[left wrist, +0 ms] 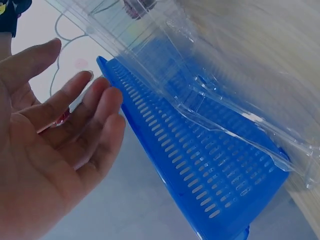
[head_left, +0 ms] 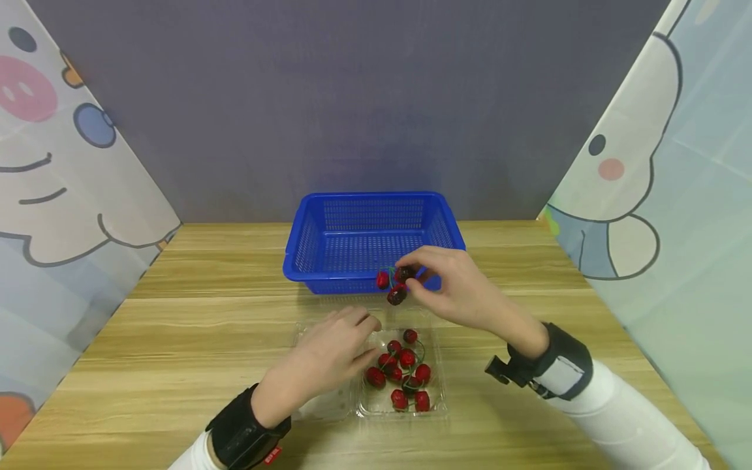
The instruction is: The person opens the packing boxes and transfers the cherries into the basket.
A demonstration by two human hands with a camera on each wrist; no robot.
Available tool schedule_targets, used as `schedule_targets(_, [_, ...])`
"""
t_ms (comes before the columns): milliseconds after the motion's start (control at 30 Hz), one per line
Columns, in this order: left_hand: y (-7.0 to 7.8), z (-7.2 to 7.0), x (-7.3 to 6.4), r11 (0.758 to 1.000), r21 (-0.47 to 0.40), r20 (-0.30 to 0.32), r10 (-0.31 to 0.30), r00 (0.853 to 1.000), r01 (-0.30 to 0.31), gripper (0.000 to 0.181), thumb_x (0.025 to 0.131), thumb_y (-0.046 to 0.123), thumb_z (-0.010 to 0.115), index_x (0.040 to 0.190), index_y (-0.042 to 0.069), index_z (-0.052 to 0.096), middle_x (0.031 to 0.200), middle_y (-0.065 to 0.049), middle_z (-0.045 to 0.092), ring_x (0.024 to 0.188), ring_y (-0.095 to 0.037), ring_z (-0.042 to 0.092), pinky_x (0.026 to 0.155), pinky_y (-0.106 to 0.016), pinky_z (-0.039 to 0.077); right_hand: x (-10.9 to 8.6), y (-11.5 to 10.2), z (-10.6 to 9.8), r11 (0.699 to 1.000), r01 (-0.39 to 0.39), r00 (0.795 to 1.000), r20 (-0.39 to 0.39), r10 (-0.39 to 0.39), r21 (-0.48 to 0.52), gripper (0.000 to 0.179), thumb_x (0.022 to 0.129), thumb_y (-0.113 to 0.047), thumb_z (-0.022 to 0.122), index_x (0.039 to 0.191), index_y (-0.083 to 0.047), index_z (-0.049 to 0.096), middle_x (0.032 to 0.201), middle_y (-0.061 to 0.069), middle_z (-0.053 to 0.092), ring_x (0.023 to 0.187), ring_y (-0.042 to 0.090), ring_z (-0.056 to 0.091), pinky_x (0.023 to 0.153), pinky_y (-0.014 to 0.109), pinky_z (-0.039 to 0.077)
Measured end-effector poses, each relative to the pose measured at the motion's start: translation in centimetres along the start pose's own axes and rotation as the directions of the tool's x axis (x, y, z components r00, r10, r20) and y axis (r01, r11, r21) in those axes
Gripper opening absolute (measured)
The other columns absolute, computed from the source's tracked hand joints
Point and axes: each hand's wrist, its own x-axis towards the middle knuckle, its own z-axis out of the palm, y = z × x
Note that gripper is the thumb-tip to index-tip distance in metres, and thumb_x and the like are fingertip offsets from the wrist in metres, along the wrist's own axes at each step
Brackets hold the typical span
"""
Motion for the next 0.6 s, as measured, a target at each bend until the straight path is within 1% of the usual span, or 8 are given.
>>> schedule_targets(167, [0.4, 0.3, 0.1, 0.999, -0.017, 0.027, 0.046, 0.999, -0.046, 0.024, 0.086, 0.029, 0.076, 0.102, 0.014, 0.066, 0.098, 0.007, 0.058, 0.087, -0.011, 0.06, 0.076, -0.022, 0.047, 0.3, 0.4, -0.3, 1.0, -0.003, 1.0, -0.014, 0.002, -0.016, 0.022, 0.086, 0.0, 0.066, 0.107, 0.001, 0.067, 0.101, 0.001, 0.066, 0.083, 0.012, 0.066, 0.069, 0.02, 0.052])
schedule_targets(233, [0.6, 0.4, 0.1, 0.998, -0.02, 0.044, 0.062, 0.997, -0.061, 0.022, 0.086, 0.027, 0.077, 0.099, 0.013, 0.066, 0.095, 0.008, 0.057, 0.083, -0.01, 0.058, 0.074, -0.021, 0.046, 0.4, 0.4, -0.4, 1.0, -0.008, 1.0, -0.016, 0.007, -0.026, 0.022, 0.086, -0.001, 0.066, 0.108, 0.0, 0.067, 0.101, 0.001, 0.066, 0.083, 0.012, 0.066, 0.069, 0.019, 0.051])
schedule_targets(400, [1.0, 0.7, 0.1, 0.997, 0.003, 0.123, 0.077, 0.989, -0.078, 0.023, 0.086, 0.031, 0.076, 0.097, 0.015, 0.066, 0.088, 0.01, 0.052, 0.078, -0.007, 0.053, 0.07, -0.023, 0.043, 0.5, 0.4, -0.8, 0.998, -0.038, 0.999, -0.021, 0.037, -0.055, 0.022, 0.087, -0.002, 0.067, 0.109, 0.0, 0.068, 0.104, 0.001, 0.066, 0.084, 0.011, 0.066, 0.07, 0.016, 0.05])
schedule_targets(533, [1.2, 0.8, 0.0, 0.997, 0.012, 0.189, 0.074, 0.979, -0.078, 0.023, 0.087, 0.034, 0.075, 0.098, 0.016, 0.066, 0.091, 0.011, 0.054, 0.084, -0.007, 0.056, 0.074, -0.027, 0.043, 0.6, 0.7, -0.9, 0.995, -0.065, 0.998, -0.032, 0.063, -0.071, 0.023, 0.086, -0.001, 0.068, 0.11, 0.0, 0.067, 0.104, 0.002, 0.066, 0.084, 0.012, 0.066, 0.07, 0.017, 0.05])
schedule_targets(600, [1.3, 0.9, 0.0, 0.997, 0.016, 0.212, 0.072, 0.975, -0.077, 0.023, 0.087, 0.035, 0.075, 0.099, 0.017, 0.066, 0.092, 0.01, 0.055, 0.086, -0.008, 0.057, 0.078, -0.028, 0.043, 0.7, 1.0, -1.0, 0.994, -0.074, 0.997, -0.041, 0.072, -0.074, 0.024, 0.086, 0.0, 0.068, 0.11, 0.0, 0.067, 0.103, 0.003, 0.066, 0.084, 0.013, 0.066, 0.07, 0.019, 0.051])
